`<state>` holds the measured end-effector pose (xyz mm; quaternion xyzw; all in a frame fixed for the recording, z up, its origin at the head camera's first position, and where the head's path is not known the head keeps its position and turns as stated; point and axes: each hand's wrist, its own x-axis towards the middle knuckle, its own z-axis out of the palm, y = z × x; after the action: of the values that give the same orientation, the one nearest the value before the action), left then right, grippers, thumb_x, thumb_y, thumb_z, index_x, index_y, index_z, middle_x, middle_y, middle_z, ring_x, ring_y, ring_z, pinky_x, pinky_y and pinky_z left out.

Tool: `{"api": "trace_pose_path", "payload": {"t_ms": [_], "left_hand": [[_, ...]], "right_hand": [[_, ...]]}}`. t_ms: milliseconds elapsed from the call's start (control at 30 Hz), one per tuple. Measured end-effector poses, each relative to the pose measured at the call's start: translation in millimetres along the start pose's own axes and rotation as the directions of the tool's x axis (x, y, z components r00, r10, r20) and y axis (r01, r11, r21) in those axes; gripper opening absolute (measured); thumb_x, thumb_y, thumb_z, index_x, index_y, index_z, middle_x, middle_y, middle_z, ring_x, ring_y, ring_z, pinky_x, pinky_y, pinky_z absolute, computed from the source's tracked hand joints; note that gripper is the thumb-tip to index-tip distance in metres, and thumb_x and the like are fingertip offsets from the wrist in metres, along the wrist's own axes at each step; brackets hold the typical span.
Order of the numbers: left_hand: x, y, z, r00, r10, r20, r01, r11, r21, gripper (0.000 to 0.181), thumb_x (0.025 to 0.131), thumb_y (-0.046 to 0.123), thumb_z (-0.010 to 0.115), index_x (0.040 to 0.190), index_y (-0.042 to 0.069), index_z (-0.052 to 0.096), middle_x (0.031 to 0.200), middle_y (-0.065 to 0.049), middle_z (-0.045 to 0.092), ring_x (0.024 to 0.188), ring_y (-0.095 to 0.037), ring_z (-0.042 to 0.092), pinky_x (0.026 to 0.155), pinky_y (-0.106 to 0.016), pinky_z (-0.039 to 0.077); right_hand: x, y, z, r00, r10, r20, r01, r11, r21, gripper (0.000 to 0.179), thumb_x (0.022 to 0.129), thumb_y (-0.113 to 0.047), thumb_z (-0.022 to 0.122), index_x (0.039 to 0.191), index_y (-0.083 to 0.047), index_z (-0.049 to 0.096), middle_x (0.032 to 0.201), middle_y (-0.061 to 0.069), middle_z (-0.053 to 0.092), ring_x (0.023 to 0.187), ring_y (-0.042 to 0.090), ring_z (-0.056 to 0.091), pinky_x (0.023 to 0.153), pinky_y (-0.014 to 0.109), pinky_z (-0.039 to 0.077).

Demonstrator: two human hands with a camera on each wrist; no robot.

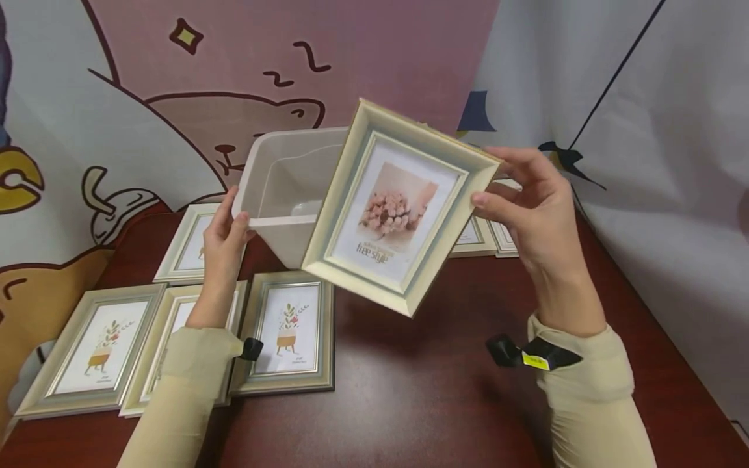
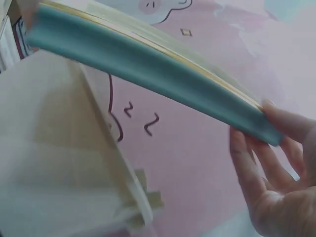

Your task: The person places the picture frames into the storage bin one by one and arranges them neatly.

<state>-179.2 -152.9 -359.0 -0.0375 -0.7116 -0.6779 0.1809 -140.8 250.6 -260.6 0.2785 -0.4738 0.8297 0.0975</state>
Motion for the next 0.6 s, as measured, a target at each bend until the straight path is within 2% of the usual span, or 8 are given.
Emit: {"api": "trace_pose_path", "payload": {"t_ms": [67,133,233,367,433,500,567,600], "left_hand": [[0.0,-0.1,0.5,1.0,-0.002,-0.003,0.002,1.0,0.0,0.059,0.096,0.02,0.054,0.153,0.015,0.04,0.153,-0.015,0.046,0.129,-0.031,0.053,0.092,-0.016,0.055],[0.2,0.3,0.8,1.0,-0.004,-0.007,0.004,1.0,-0.001,0.059,0.096,0.02,0.054,0.153,0.015,0.041,0.153,-0.015,0.047,0.127,-0.028,0.054,0.09,-0.015,0.055],[0.6,1.2,1.0,1.0,-0.005,-0.011,0.005,1.0,0.001,0.058,0.096,0.019,0.054,0.153,0.015,0.041,0.153,-0.015,0.047,0.126,-0.025,0.054,0.09,-0.014,0.055],[0.6,2.2,0.9,1.0,-0.006,-0.01,0.006,1.0,0.013,0.059,0.096,0.02,0.054,0.153,0.016,0.041,0.154,-0.014,0.046,0.128,-0.027,0.053,0.09,-0.013,0.054],[0.3,2.2,0.8,1.0,-0.011,-0.008,0.012,1.0,0.014,0.059,0.096,0.021,0.054,0.153,0.016,0.041,0.155,-0.013,0.045,0.129,-0.028,0.053,0.09,-0.013,0.054],[0.0,1.7,0.5,1.0,-0.013,-0.009,0.013,1.0,0.029,0.058,0.097,0.022,0.054,0.153,0.018,0.041,0.155,-0.011,0.045,0.13,-0.027,0.052,0.089,-0.012,0.053],[-0.4,0.9,0.1,1.0,-0.013,-0.009,0.014,0.999,0.043,0.058,0.097,0.022,0.054,0.153,0.018,0.041,0.156,-0.008,0.044,0.131,-0.027,0.051,0.089,-0.011,0.052],[-0.5,0.4,-0.1,1.0,-0.011,-0.009,0.011,0.999,0.05,0.057,0.098,0.022,0.054,0.153,0.018,0.041,0.157,-0.007,0.043,0.132,-0.026,0.051,0.089,-0.011,0.052]], "right_hand": [[5.4,0.0,8.4,0.995,-0.027,-0.096,0.03,0.999,0.027,0.05,0.08,0.033,0.052,0.126,0.014,0.054,0.116,0.023,0.065,0.092,0.032,0.072,0.07,0.039,0.063],[11.8,1.7,17.2,0.981,-0.067,-0.184,0.071,0.997,0.015,0.049,0.081,0.03,0.055,0.126,0.011,0.055,0.116,0.023,0.063,0.095,0.032,0.071,0.07,0.04,0.063],[22.8,7.8,30.0,0.945,-0.125,-0.304,0.126,0.992,-0.014,0.048,0.08,0.026,0.061,0.124,0.006,0.058,0.113,0.021,0.062,0.097,0.032,0.07,0.071,0.041,0.063],[39.1,20.5,42.6,0.89,-0.184,-0.418,0.19,0.981,-0.029,0.049,0.077,0.023,0.068,0.121,0.002,0.06,0.107,0.017,0.06,0.098,0.031,0.07,0.076,0.042,0.062],[46.6,28.5,46.4,0.867,-0.225,-0.445,0.216,0.974,-0.071,0.049,0.076,0.021,0.071,0.119,0.0,0.061,0.105,0.015,0.059,0.092,0.029,0.07,0.077,0.041,0.063],[52.8,37.3,48.2,0.848,-0.278,-0.452,0.232,0.96,-0.156,0.048,0.075,0.018,0.074,0.117,-0.002,0.062,0.102,0.013,0.058,0.085,0.026,0.071,0.077,0.038,0.063],[57.2,47.2,47.7,0.835,-0.344,-0.43,0.24,0.93,-0.278,0.046,0.075,0.015,0.076,0.116,-0.003,0.064,0.1,0.01,0.057,0.079,0.024,0.069,0.076,0.034,0.063],[58.8,52.4,46.9,0.829,-0.379,-0.411,0.241,0.906,-0.348,0.045,0.075,0.013,0.077,0.116,-0.003,0.065,0.098,0.008,0.057,0.077,0.022,0.068,0.074,0.031,0.063]]}}
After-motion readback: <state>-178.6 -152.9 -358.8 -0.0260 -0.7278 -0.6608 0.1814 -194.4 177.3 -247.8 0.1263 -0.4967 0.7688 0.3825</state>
